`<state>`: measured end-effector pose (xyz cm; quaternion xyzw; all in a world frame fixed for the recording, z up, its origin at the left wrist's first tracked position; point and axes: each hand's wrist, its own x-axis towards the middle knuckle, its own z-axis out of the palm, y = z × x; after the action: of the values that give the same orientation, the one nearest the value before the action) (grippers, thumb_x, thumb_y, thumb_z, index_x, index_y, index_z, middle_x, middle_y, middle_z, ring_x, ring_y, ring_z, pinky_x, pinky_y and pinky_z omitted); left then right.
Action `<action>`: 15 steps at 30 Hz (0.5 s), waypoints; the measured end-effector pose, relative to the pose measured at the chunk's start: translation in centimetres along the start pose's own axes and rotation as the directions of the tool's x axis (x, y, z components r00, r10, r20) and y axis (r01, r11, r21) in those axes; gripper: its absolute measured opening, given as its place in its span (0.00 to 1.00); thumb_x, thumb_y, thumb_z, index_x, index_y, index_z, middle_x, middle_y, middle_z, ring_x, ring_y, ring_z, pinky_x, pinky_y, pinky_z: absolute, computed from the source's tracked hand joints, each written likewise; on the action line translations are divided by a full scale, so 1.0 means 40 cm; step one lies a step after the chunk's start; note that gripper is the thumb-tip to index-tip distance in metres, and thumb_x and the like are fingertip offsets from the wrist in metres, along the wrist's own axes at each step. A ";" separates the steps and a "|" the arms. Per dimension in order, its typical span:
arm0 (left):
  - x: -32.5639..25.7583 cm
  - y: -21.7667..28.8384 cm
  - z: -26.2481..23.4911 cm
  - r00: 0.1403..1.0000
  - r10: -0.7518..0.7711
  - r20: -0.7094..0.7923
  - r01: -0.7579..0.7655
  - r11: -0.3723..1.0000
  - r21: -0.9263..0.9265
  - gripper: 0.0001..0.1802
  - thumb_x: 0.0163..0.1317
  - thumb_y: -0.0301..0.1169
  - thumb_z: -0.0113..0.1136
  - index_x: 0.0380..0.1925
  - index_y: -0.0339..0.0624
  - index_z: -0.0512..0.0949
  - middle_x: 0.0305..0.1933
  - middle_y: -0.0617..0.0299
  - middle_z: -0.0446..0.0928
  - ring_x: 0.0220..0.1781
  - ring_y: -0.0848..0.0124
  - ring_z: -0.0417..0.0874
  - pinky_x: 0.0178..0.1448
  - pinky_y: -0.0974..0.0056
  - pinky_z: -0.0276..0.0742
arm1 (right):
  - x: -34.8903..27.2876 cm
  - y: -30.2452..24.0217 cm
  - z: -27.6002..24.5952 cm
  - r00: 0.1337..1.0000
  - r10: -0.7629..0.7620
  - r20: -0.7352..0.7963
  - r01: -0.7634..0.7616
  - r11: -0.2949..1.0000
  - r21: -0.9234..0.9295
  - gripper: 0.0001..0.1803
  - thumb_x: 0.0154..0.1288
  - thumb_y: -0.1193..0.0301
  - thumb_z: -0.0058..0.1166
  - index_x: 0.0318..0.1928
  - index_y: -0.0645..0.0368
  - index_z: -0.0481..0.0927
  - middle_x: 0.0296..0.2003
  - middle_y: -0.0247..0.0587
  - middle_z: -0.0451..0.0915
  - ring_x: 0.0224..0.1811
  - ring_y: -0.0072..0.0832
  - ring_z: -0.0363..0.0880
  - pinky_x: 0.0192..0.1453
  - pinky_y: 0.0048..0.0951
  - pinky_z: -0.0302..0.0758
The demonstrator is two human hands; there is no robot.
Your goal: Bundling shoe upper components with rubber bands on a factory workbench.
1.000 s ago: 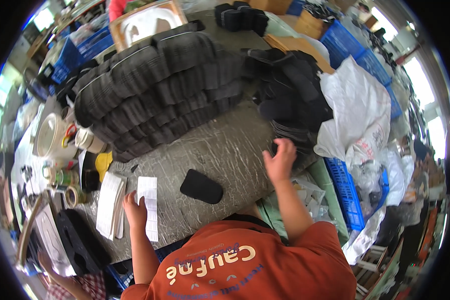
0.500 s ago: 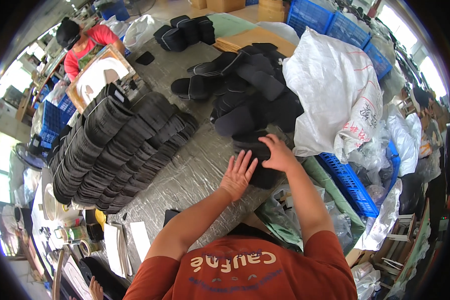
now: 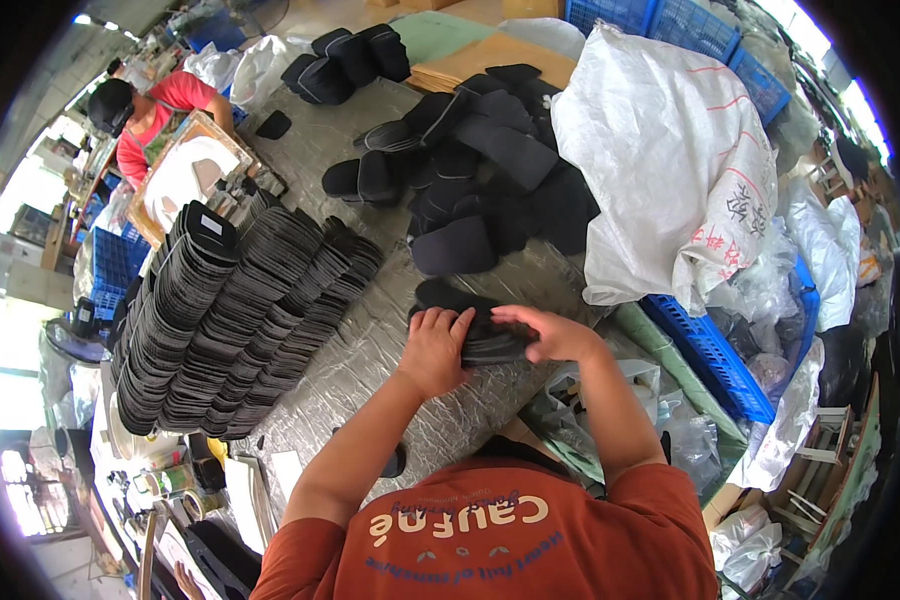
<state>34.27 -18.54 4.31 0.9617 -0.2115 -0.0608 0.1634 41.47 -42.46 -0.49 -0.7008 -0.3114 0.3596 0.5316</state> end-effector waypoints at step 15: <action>-0.055 -0.051 0.034 0.999 -0.047 0.001 0.043 0.909 -0.414 0.64 0.35 0.43 0.77 0.69 0.39 0.46 0.67 0.44 0.56 0.68 0.47 0.58 0.71 0.52 0.53 | 0.049 0.032 0.207 0.877 -0.308 -0.368 0.268 0.951 -0.157 0.58 0.34 0.74 0.72 0.69 0.52 0.53 0.67 0.49 0.54 0.70 0.45 0.52 0.71 0.39 0.56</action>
<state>32.82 -16.27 2.43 0.9102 -0.1709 -0.1036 0.3628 35.70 -36.85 -3.53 -0.7299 -0.3183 0.1143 0.5941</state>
